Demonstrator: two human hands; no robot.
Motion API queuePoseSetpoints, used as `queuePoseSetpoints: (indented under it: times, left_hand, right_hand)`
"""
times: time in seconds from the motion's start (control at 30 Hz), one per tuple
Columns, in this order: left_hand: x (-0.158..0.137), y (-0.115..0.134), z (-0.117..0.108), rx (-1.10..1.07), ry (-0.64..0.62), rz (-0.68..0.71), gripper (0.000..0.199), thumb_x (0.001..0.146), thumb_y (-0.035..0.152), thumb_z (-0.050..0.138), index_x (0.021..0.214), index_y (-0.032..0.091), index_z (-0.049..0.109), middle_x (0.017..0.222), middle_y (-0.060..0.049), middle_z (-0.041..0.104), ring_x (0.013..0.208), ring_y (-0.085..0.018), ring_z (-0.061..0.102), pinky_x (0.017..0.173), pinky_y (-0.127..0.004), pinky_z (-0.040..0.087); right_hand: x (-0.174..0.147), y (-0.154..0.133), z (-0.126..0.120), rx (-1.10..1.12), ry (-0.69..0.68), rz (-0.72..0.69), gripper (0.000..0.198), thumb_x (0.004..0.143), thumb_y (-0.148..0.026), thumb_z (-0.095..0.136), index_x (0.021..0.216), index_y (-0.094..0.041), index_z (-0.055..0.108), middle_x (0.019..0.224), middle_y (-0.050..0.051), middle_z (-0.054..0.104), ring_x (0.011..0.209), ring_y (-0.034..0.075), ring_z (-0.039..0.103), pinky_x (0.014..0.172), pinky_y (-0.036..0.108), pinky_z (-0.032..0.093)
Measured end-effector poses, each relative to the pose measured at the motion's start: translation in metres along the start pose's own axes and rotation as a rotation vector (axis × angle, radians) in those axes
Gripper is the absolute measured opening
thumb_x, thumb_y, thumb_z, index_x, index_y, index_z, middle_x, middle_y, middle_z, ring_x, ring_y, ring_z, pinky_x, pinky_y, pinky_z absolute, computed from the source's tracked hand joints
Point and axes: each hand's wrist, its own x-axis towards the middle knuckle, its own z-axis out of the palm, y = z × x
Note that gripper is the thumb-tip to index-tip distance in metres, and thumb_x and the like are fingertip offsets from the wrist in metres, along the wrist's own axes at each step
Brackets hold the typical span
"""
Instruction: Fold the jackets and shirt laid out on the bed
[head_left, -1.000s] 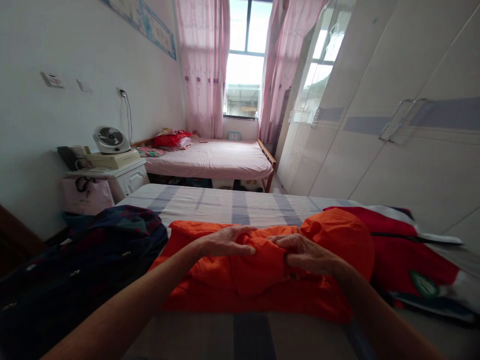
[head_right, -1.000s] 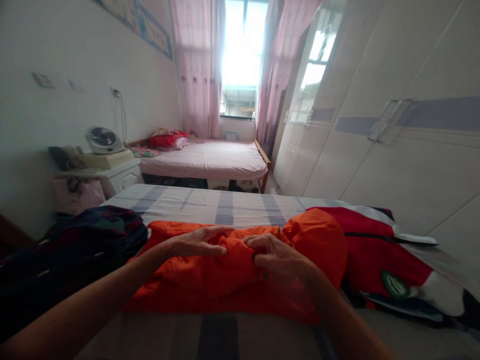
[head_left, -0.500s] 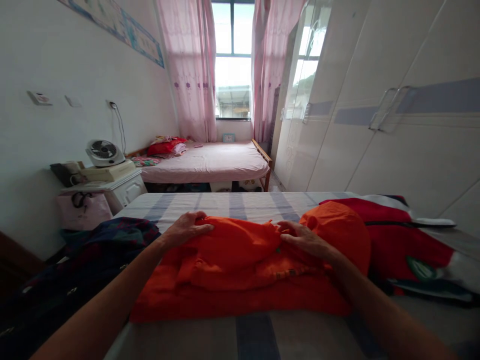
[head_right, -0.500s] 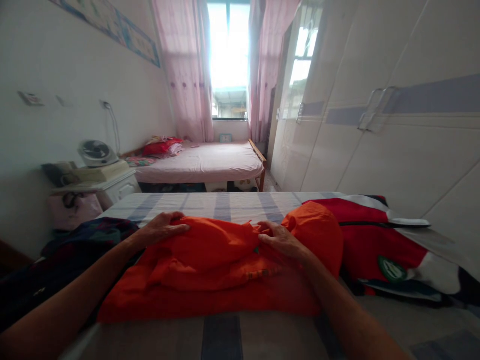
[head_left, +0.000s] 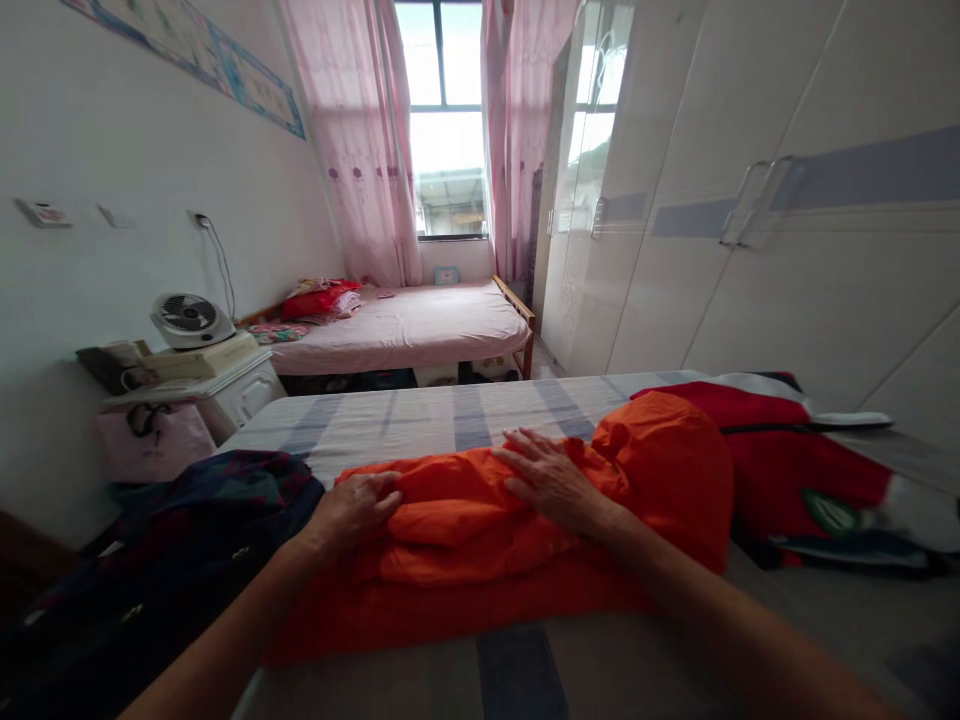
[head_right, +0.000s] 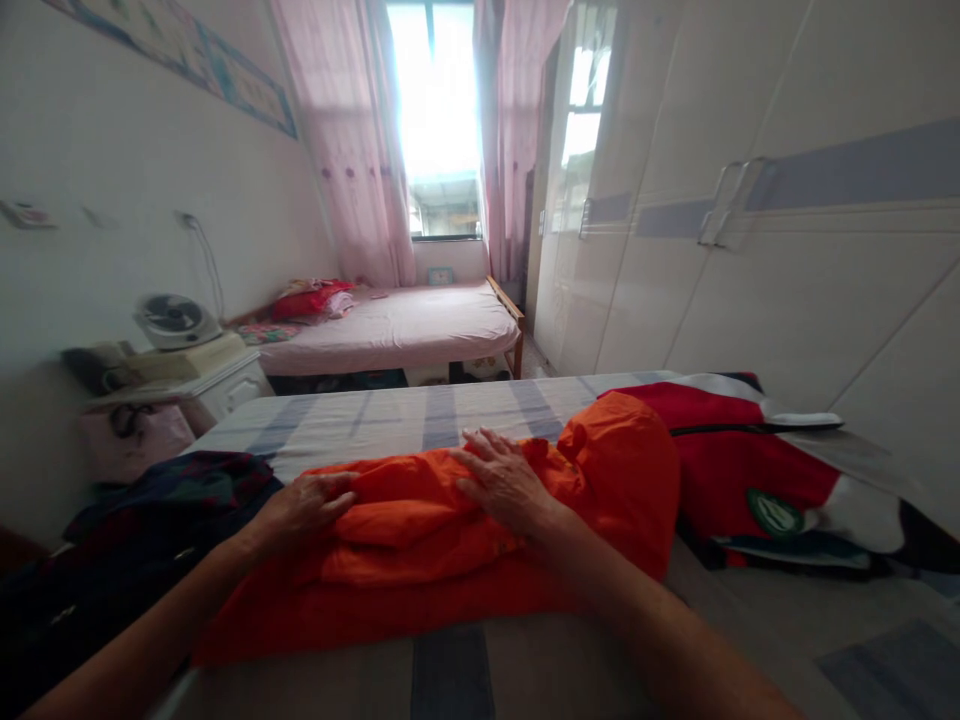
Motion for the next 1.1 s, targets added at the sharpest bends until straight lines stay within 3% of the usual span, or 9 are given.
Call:
queuePoseSetpoints:
  times: [0.17, 0.33, 0.47, 0.6, 0.73, 0.8, 0.9, 1.0, 1.1]
  left_hand:
    - [-0.007, 0.012, -0.006, 0.18, 0.1, -0.052, 0.036, 0.082, 0.037, 0.047, 0.103, 0.016, 0.068, 0.107, -0.016, 0.063, 0.1, -0.032, 0.06, 0.085, -0.044, 0.046]
    - [-0.026, 0.034, -0.009, 0.193, 0.347, 0.211, 0.042, 0.089, 0.036, 0.041, 0.124, 0.022, 0.058, 0.137, -0.012, 0.049, 0.125, -0.029, 0.046, 0.104, -0.044, 0.038]
    - [-0.034, 0.037, 0.029, 0.153, 0.34, 0.364, 0.05, 0.086, 0.048, 0.047, 0.132, 0.027, 0.05, 0.146, -0.01, 0.04, 0.135, -0.031, 0.034, 0.107, -0.054, 0.032]
    - [-0.037, 0.033, 0.066, 0.164, 0.293, 0.342, 0.048, 0.086, 0.047, 0.049, 0.129, 0.026, 0.054, 0.137, -0.01, 0.052, 0.129, -0.033, 0.043, 0.103, -0.057, 0.035]
    - [-0.038, 0.033, 0.073, 0.185, 0.334, 0.333, 0.048, 0.085, 0.046, 0.05, 0.128, 0.025, 0.055, 0.136, -0.01, 0.052, 0.128, -0.033, 0.044, 0.103, -0.058, 0.035]
    - [-0.038, 0.033, 0.071, 0.19, 0.336, 0.338, 0.047, 0.086, 0.045, 0.049, 0.128, 0.026, 0.055, 0.136, -0.009, 0.053, 0.128, -0.033, 0.044, 0.103, -0.057, 0.036]
    - [-0.039, 0.034, 0.07, 0.19, 0.348, 0.338, 0.047, 0.086, 0.045, 0.049, 0.129, 0.025, 0.054, 0.136, -0.008, 0.053, 0.128, -0.032, 0.044, 0.104, -0.056, 0.036]
    - [-0.04, 0.034, 0.071, 0.181, 0.357, 0.337, 0.047, 0.086, 0.044, 0.049, 0.128, 0.025, 0.055, 0.135, -0.009, 0.054, 0.128, -0.032, 0.044, 0.103, -0.056, 0.036]
    - [-0.039, 0.033, 0.073, 0.165, 0.359, 0.337, 0.047, 0.086, 0.045, 0.049, 0.128, 0.025, 0.055, 0.135, -0.009, 0.053, 0.127, -0.032, 0.044, 0.103, -0.057, 0.035]
  right_hand:
    - [-0.001, -0.01, 0.014, 0.026, -0.204, 0.026, 0.049, 0.093, -0.042, 0.036, 0.139, -0.025, 0.043, 0.15, 0.007, 0.032, 0.14, 0.025, 0.021, 0.112, 0.048, 0.018]
    - [-0.041, -0.002, -0.034, -0.126, 0.182, 0.183, 0.048, 0.092, -0.036, 0.04, 0.136, -0.018, 0.045, 0.146, 0.011, 0.038, 0.136, 0.025, 0.03, 0.111, 0.044, 0.025]
    - [-0.091, 0.029, -0.072, -0.377, 0.57, 0.429, 0.059, 0.088, -0.041, 0.042, 0.139, -0.012, 0.036, 0.145, 0.018, 0.035, 0.136, 0.031, 0.028, 0.109, 0.049, 0.026]
    - [-0.113, 0.06, -0.085, -0.444, 0.537, 0.707, 0.083, 0.079, -0.052, 0.052, 0.141, -0.003, 0.027, 0.137, 0.027, 0.042, 0.126, 0.04, 0.04, 0.098, 0.054, 0.037]
    - [-0.107, 0.065, -0.092, -0.263, 0.453, 0.828, 0.051, 0.081, -0.04, 0.044, 0.12, -0.008, 0.052, 0.105, 0.022, 0.063, 0.1, 0.036, 0.058, 0.087, 0.051, 0.044]
    - [-0.102, 0.051, -0.097, -0.066, 0.542, 0.731, 0.033, 0.081, -0.034, 0.041, 0.101, -0.016, 0.06, 0.103, 0.016, 0.064, 0.098, 0.03, 0.059, 0.089, 0.046, 0.044]
    - [-0.1, 0.014, -0.095, 0.143, 0.543, 0.389, 0.014, 0.076, -0.027, 0.045, 0.081, -0.023, 0.058, 0.125, 0.01, 0.057, 0.119, 0.027, 0.049, 0.101, 0.043, 0.037]
    - [-0.099, -0.021, -0.072, 0.209, 0.14, 0.139, 0.017, 0.068, -0.015, 0.049, 0.08, -0.023, 0.059, 0.138, 0.005, 0.049, 0.134, 0.026, 0.033, 0.111, 0.046, 0.025]
    - [-0.098, -0.04, -0.046, 0.254, -0.217, 0.078, 0.033, 0.066, -0.013, 0.054, 0.097, -0.021, 0.061, 0.14, 0.007, 0.048, 0.134, 0.025, 0.034, 0.113, 0.045, 0.02]
